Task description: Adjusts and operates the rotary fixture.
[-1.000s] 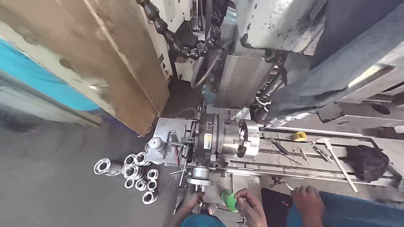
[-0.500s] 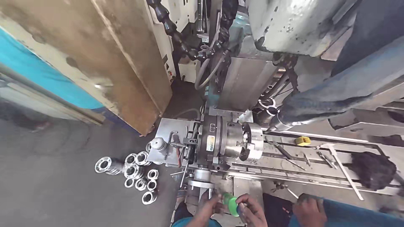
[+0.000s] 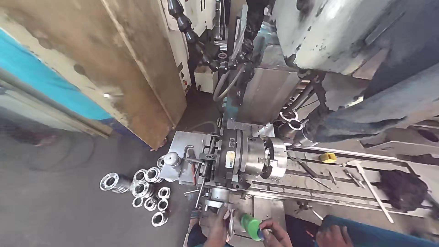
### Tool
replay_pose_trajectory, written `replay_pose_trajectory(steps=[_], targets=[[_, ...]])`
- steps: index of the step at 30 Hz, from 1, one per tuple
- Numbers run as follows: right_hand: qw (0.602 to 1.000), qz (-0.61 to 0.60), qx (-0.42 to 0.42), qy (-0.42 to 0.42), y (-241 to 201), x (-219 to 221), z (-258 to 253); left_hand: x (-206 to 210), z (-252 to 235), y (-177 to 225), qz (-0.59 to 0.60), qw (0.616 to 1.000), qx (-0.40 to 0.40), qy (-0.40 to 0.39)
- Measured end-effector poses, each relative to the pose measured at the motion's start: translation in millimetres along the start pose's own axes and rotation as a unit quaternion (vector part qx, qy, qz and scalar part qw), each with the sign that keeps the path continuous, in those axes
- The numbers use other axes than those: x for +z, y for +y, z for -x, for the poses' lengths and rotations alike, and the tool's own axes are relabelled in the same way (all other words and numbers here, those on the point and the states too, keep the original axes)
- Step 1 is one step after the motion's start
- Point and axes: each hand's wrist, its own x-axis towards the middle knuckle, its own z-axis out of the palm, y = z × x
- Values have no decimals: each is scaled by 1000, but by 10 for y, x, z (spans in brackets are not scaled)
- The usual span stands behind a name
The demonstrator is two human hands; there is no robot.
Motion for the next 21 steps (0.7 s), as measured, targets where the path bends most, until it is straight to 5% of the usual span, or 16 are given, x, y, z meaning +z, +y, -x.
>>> replay_pose_trajectory(steps=[9, 21], targets=[[1000, -1, -1, 1, 11, -42, 21, -17, -76, -194, -264, 939, 202, 89], [1000, -6, 9, -14, 35, -68, 18, -3, -160, -289, -271, 906, 308, 105]])
